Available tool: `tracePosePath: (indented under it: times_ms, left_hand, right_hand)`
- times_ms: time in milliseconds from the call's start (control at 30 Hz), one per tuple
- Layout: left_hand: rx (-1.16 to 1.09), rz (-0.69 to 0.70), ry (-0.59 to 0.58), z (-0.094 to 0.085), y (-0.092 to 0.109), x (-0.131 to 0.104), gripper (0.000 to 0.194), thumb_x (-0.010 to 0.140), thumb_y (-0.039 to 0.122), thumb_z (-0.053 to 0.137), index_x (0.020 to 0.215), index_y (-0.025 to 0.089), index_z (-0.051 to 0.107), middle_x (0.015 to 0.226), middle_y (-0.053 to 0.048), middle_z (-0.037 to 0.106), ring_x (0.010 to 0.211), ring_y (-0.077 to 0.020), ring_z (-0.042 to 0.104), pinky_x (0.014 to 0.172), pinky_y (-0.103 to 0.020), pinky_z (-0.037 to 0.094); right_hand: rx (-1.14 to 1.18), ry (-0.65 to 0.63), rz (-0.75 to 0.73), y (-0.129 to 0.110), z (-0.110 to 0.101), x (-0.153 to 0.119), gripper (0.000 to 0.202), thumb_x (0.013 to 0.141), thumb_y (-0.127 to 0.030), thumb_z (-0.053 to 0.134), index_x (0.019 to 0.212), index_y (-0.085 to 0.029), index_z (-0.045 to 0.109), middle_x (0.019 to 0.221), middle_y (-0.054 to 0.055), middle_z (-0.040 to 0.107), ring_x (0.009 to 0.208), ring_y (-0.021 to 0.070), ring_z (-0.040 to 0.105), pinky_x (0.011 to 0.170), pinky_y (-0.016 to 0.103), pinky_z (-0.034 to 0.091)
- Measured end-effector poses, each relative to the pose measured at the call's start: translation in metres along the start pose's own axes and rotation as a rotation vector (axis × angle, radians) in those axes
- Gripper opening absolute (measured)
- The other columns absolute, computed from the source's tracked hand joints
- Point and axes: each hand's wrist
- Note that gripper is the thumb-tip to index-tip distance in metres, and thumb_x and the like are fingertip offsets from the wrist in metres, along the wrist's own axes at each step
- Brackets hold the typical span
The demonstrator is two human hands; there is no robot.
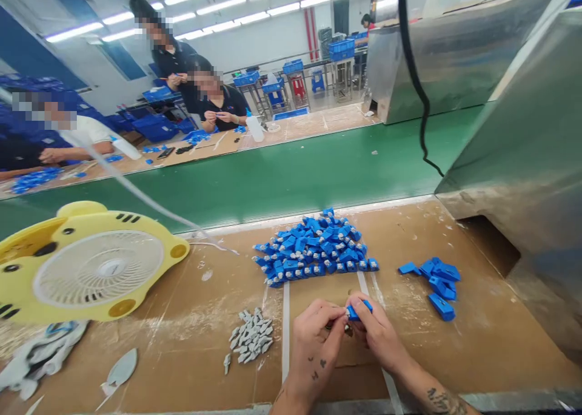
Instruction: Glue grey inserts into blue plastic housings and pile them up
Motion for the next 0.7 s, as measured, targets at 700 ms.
tracePosePath:
  times_ms: [700]
  left_hand:
    - [0.524,-0.431,0.243,-0.123,-0.110,0.036,0.023,0.081,0.030,0.057,0.088,0.020,0.076,0.082,-0.005,0.077,0.074,-0.0216,0.070,0.072,-0.032,0.056]
  right_hand:
    - [-1.149,0.341,-0.650,0.004,-0.170,0.027,0.055,0.095,-0.062,0.035,0.090,-0.027,0.077,0.088,0.016,0.078,0.082,0.0355,0.072,0.071,0.050,0.051]
Point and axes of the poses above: each hand's wrist, its own x-axis towards the middle knuckle, its own z-axis out of the palm, y = z × x
